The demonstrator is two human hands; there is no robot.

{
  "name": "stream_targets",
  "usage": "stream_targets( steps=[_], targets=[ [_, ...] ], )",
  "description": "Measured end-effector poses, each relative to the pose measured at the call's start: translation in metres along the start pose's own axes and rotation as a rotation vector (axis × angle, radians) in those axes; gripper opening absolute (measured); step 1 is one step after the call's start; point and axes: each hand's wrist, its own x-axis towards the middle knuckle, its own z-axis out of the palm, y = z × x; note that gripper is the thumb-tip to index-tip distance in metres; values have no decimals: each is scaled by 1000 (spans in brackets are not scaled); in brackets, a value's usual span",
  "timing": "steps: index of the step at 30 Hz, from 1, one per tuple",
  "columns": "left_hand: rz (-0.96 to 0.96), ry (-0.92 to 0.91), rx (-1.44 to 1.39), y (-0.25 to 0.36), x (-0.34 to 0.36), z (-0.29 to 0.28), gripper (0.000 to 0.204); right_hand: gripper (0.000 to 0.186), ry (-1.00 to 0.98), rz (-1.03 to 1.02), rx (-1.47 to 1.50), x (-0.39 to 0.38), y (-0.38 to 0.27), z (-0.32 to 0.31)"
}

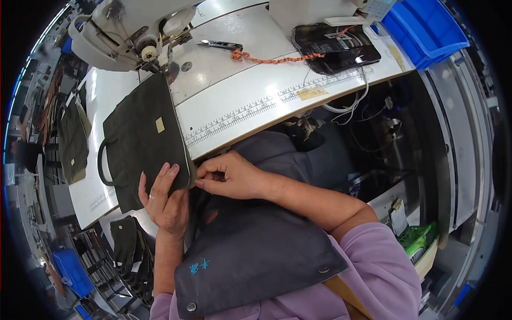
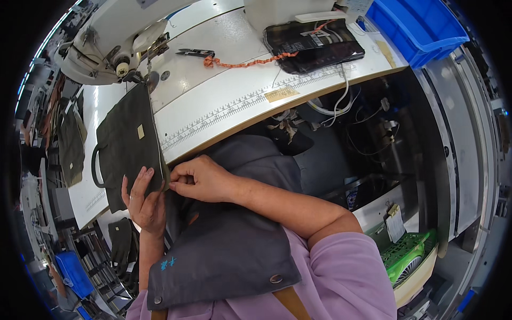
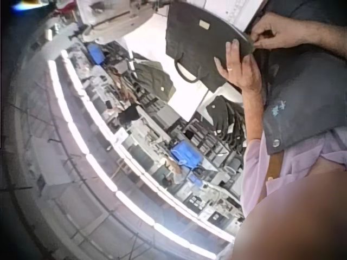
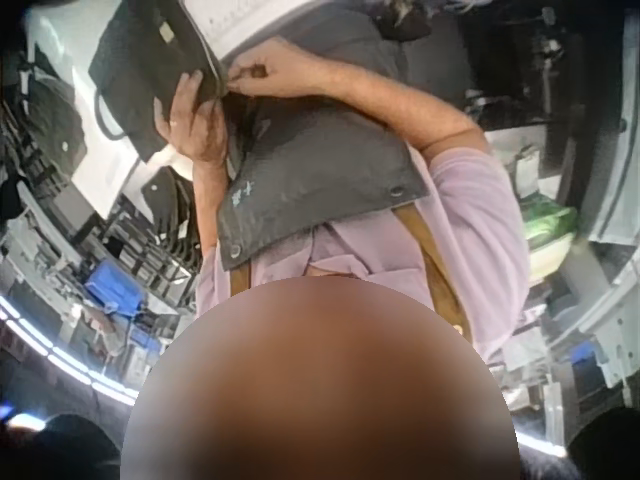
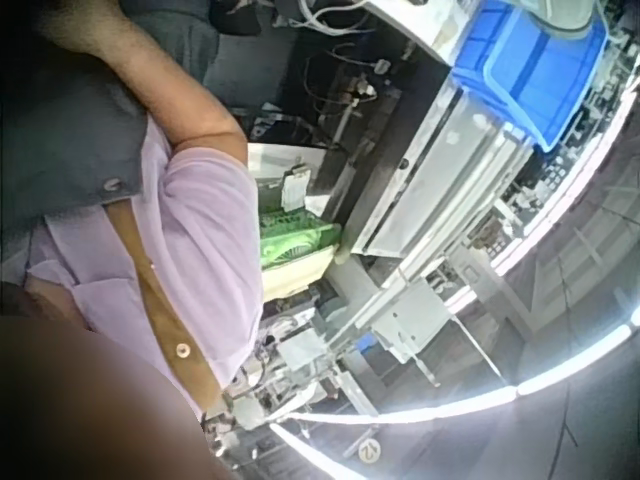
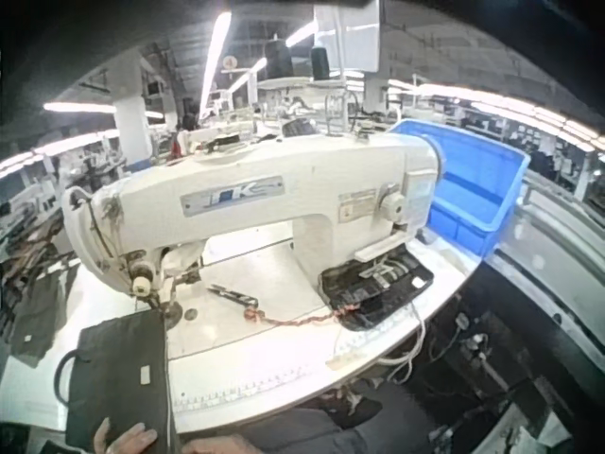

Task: Using an industrial sewing machine to construct fabric bags.

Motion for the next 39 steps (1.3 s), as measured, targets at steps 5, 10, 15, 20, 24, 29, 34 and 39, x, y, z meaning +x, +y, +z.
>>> stream_targets(
  steps=[5,10,15,20,24,29,34,39],
  targets=[
    [-52,57,-21,1,1,4,6,23,86,-170,-234,-2,-8,-2],
    [-107,53,-93,2,2,3,7,40,196,-467,-527,-3,-2,1],
    [-119,62,-108,4,-2,5,5,36,223,-590,-743,-1,-3,2],
    [-135,86,-132,6,-3,7,3,26,185,-719,-972,7,-9,-5],
    [-146,123,-148,6,-4,9,5,26,179,-743,-1015,9,-14,-4],
    [-181,167,-220,2,-1,10,14,21,221,-770,-881,12,-17,-4],
    [-199,143,-242,2,5,10,16,15,215,-592,-711,1,-21,-6],
    [-199,110,-265,1,-1,7,12,14,208,-262,-503,-8,-21,-4]
  ],
)
